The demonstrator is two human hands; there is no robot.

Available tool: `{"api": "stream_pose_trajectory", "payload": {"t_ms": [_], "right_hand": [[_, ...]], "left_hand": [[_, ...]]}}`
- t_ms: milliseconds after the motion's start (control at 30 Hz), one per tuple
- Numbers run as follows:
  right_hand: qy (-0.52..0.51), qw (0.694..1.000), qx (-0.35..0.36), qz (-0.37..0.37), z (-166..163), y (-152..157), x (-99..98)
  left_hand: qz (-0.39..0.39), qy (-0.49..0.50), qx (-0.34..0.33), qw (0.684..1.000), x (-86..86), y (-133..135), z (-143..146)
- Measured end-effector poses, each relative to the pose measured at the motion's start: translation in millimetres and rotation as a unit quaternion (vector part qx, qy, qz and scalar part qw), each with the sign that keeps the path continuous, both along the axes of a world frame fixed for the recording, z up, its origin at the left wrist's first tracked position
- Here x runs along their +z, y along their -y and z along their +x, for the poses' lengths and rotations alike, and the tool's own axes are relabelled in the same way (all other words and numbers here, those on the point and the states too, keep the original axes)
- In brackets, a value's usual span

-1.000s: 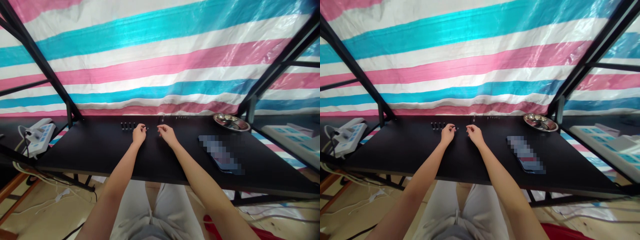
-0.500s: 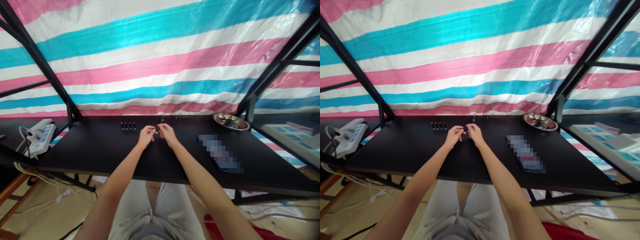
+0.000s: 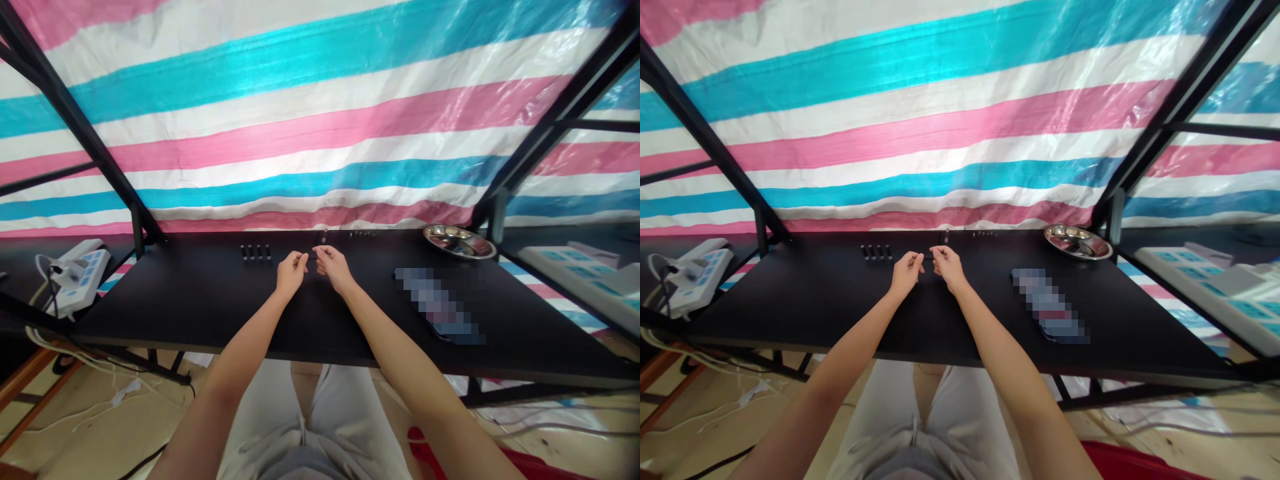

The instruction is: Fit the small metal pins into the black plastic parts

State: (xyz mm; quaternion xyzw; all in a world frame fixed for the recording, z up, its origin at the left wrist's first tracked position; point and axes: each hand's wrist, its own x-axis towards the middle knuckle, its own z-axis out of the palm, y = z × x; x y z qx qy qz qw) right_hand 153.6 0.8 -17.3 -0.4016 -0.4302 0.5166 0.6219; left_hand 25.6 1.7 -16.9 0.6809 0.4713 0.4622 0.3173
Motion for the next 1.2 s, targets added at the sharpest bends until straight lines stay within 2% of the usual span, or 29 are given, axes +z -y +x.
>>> {"api": "stream_pose_trajectory", "payload": {"t_ms": [333, 533, 733, 867, 1033, 1200], "right_hand": [[0.005, 1.000, 0.004, 0.003, -3.0, 1.0, -0.5], [0.009, 1.000, 0.000, -0.007, -1.6, -0.4, -0.6], [-0.003, 0.997, -0.073, -0.035, 9.1, -3.9, 1.9], [0.000, 0.993, -0.118, -0.016, 16.2, -5.5, 3.8], [0.104, 0.991, -0.059, 0.051, 14.4, -0.2, 8.0], [0.130, 0.991, -0.012, 0.031, 10.8, 3.3, 8.8]], "left_hand": [[-0.045, 0.054, 0.012, 0.997, 4.1, 2.2, 1.8], [-0.068, 0.091, 0.025, 0.993, 1.0, -2.2, 0.9], [-0.073, 0.165, 0.035, 0.983, -1.0, -9.5, -3.6], [-0.086, 0.156, 0.022, 0.984, -2.0, -11.2, -3.0], [-0.085, 0.141, -0.031, 0.986, -3.3, -8.4, 0.8], [-0.069, 0.166, -0.031, 0.983, -0.1, -8.1, -0.2]]}}
